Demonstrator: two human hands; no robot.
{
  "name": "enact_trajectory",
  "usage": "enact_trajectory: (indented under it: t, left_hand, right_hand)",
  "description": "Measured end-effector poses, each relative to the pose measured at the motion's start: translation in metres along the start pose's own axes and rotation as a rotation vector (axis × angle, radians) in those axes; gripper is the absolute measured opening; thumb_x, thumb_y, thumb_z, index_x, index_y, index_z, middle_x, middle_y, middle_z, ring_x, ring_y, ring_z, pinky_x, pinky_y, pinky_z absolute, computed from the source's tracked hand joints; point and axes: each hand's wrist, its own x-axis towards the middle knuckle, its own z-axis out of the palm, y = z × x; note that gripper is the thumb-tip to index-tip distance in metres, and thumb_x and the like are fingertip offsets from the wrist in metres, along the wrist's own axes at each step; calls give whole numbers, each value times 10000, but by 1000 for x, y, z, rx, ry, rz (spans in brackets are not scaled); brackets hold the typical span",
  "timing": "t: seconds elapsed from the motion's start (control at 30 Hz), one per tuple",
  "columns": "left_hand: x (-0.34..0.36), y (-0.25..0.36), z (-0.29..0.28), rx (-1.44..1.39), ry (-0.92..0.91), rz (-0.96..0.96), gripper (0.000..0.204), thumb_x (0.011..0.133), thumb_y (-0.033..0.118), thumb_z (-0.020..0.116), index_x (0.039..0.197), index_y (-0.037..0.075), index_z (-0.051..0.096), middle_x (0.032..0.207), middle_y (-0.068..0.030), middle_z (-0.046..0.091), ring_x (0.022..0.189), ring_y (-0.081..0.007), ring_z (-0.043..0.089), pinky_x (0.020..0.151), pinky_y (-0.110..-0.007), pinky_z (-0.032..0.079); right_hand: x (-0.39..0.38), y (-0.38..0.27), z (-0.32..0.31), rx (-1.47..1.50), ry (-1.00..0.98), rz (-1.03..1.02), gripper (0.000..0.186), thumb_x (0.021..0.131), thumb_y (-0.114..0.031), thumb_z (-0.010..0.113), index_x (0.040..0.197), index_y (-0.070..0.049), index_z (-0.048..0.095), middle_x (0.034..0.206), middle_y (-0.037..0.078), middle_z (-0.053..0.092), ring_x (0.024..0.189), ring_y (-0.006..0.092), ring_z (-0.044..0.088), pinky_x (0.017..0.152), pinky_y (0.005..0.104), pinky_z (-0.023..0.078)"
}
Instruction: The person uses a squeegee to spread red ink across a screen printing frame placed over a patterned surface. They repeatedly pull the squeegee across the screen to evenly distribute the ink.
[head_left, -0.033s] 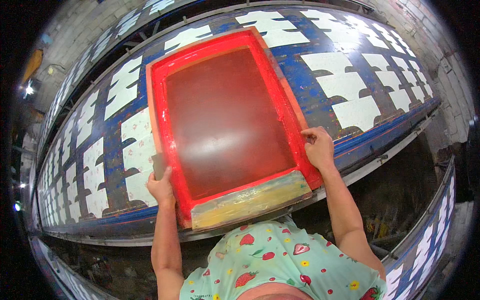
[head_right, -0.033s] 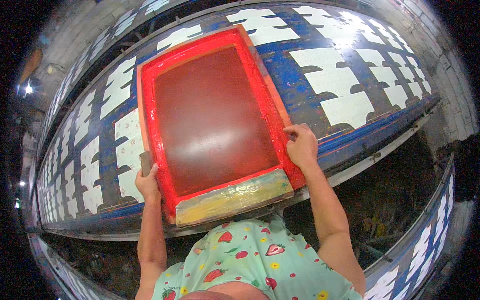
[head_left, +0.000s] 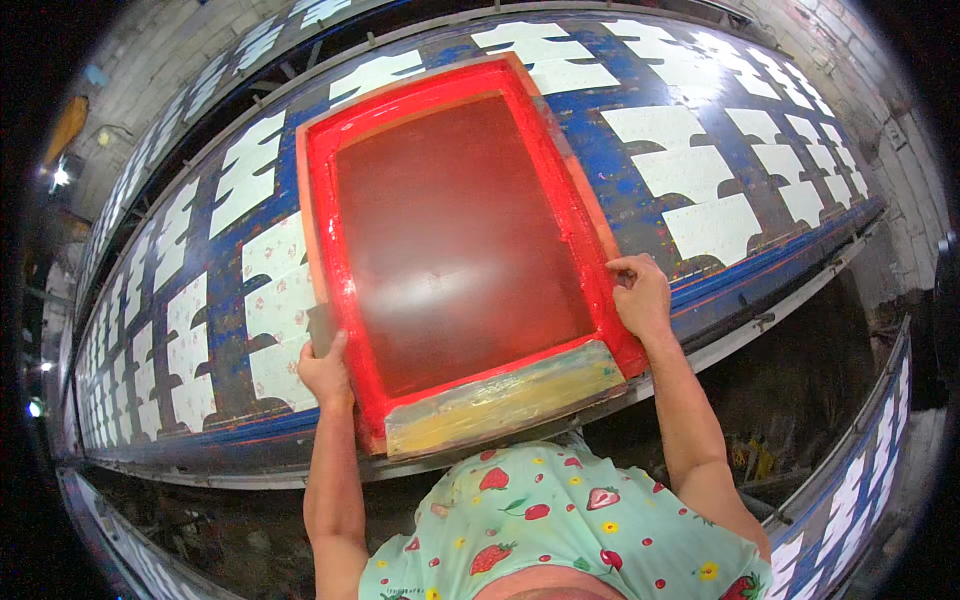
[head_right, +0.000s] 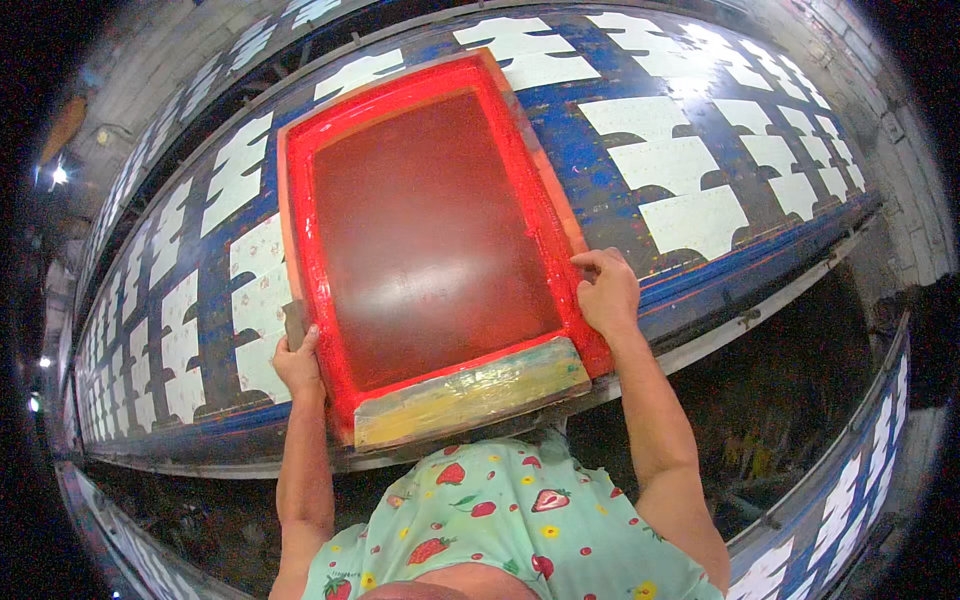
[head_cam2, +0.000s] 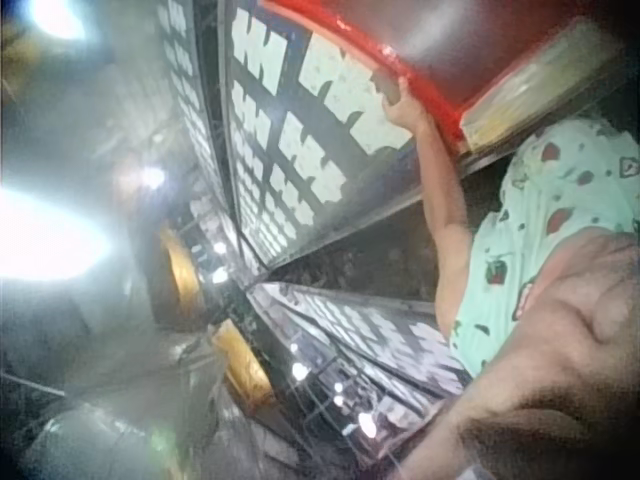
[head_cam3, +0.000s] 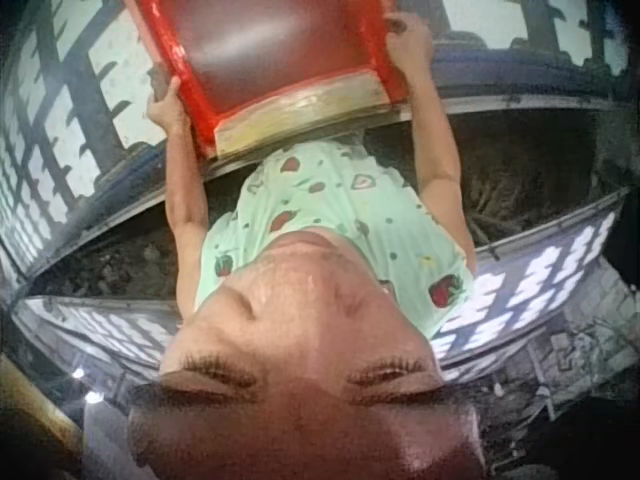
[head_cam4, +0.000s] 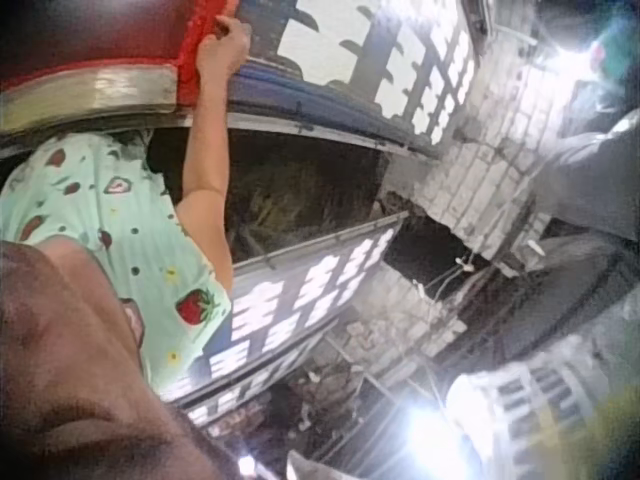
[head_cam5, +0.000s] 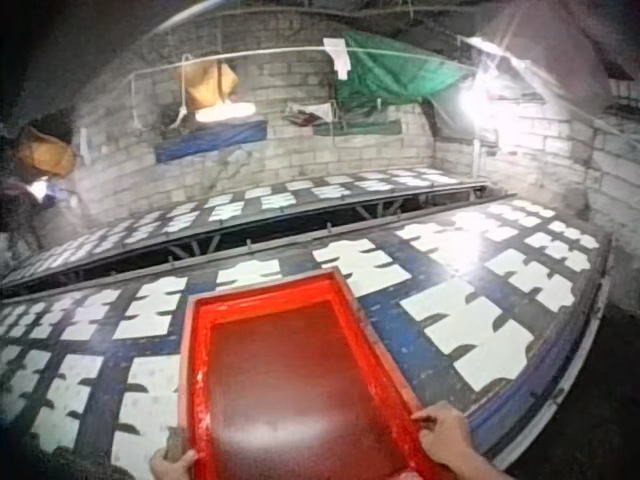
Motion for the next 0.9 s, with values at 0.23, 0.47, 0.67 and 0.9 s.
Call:
enact_trajectory:
  t: [0.23,0.47,0.67,0.9]
  left_hand:
    - [-42,14,61,84,26,46,349,874,110,958,1136,-38,781,1039,-87,807,897,-186,729,841,-365,579]
    - [-53,22,88,241,9,115,359,891,156,940,1166,-25,798,1022,-68,814,885,-174,734,846,-357,590]
    - [-56,21,94,348,45,132,400,877,210,951,1159,-27,795,1019,-122,837,895,-212,779,858,-389,615]
    - [-57,20,100,365,32,29,492,823,360,959,1145,27,796,1052,-176,827,982,-339,806,892,-457,612]
  right_hand:
    - [27,65,-35,14,7,2,356,771,56,758,1090,-80,839,979,109,723,888,289,723,828,398,586]
    - [42,110,-37,170,17,-80,356,798,90,731,1110,-54,823,1032,135,742,916,288,731,858,383,595]
    - [20,81,-56,-203,-11,-249,426,852,-39,850,1270,-49,772,1338,190,741,1281,390,687,1119,472,540]
    - [-76,-20,-64,-64,-631,-731,481,822,-52,845,1296,-84,767,1423,182,708,1310,412,665,1133,554,513]
